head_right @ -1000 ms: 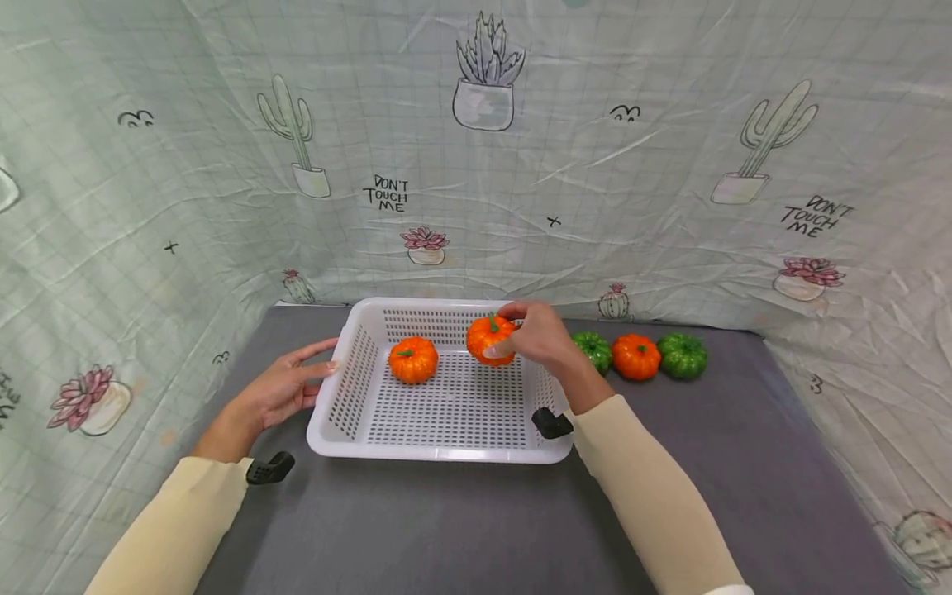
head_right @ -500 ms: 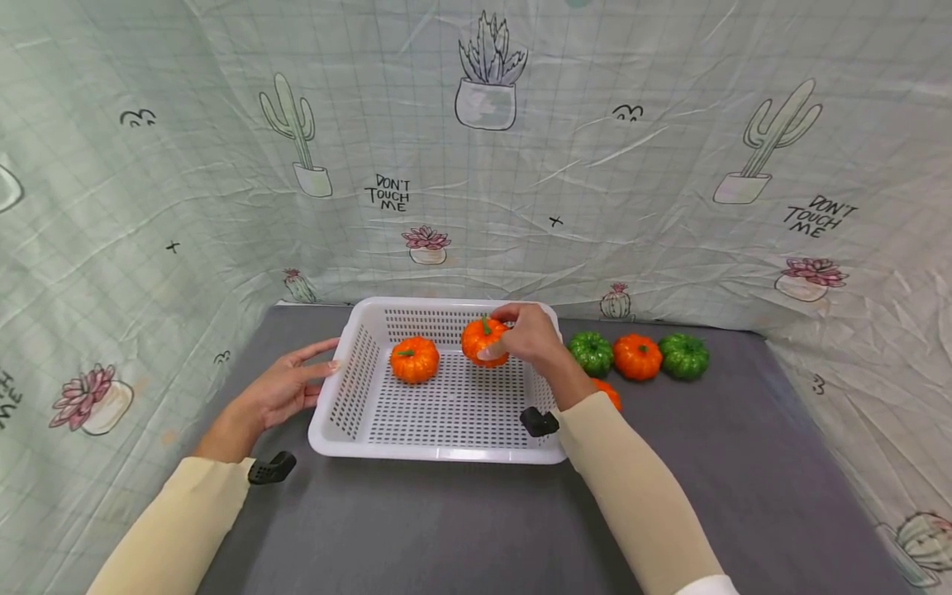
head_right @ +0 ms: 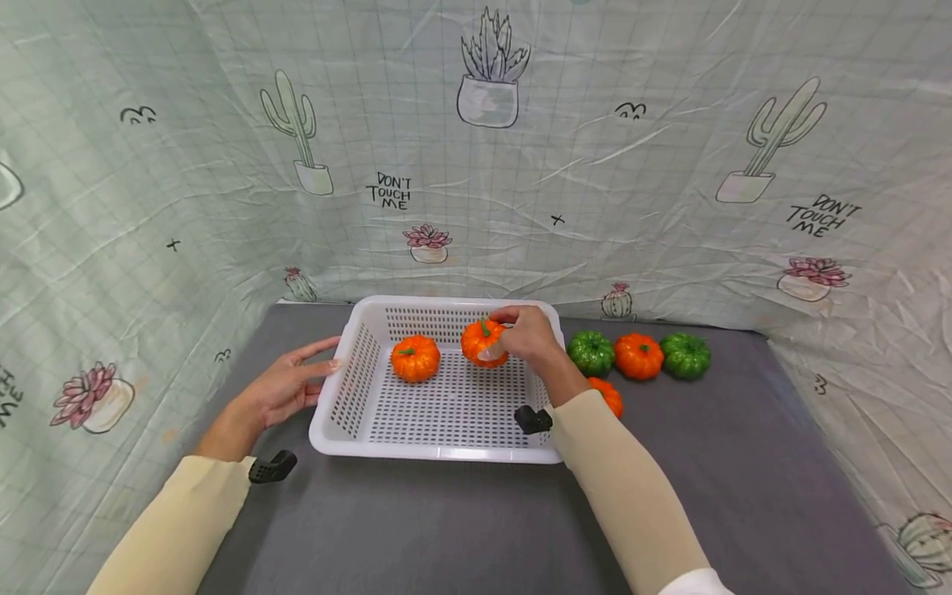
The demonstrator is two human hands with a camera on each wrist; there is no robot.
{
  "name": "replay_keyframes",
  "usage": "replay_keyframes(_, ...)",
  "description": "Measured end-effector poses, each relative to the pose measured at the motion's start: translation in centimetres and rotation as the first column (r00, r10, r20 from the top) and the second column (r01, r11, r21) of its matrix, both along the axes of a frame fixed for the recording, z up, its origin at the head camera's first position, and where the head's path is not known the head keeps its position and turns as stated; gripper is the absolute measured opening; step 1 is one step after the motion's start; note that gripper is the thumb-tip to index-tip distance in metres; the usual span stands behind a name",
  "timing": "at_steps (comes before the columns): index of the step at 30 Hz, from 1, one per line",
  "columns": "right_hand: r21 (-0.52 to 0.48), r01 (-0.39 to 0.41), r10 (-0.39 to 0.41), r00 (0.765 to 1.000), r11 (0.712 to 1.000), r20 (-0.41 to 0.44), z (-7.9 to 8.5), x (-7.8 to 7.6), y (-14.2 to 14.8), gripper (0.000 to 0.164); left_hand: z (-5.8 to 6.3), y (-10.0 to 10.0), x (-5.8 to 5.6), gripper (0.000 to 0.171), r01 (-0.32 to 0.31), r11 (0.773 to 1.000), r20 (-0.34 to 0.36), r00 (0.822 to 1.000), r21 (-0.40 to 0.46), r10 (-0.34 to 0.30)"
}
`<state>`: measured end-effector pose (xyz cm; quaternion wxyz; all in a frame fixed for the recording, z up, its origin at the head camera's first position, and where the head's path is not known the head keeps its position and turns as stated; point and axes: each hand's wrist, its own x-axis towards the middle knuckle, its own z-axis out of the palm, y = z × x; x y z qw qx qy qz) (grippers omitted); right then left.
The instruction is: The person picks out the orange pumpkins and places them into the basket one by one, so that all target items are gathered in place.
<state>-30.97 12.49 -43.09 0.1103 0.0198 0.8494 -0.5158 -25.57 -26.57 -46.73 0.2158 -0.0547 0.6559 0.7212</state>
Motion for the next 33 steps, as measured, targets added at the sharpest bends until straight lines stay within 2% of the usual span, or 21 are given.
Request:
replay_keyframes(18,-0.02,0.032,-0.031,0.999,0.999,0.014,-0.7,-0.3,-0.4,0.068,0.2,0.1,0.0,0.078,-0.002,1.0,0.004,1.0,-0.002,0.002)
replay_keyframes(33,-0.011,0.03,-0.029,0.997,0.999,0.066,-1.3,-0.8,-0.5,0.064,0.1,0.1,0.2,0.078,0.006,1.0,-0.004,1.0,0.001,-0.006)
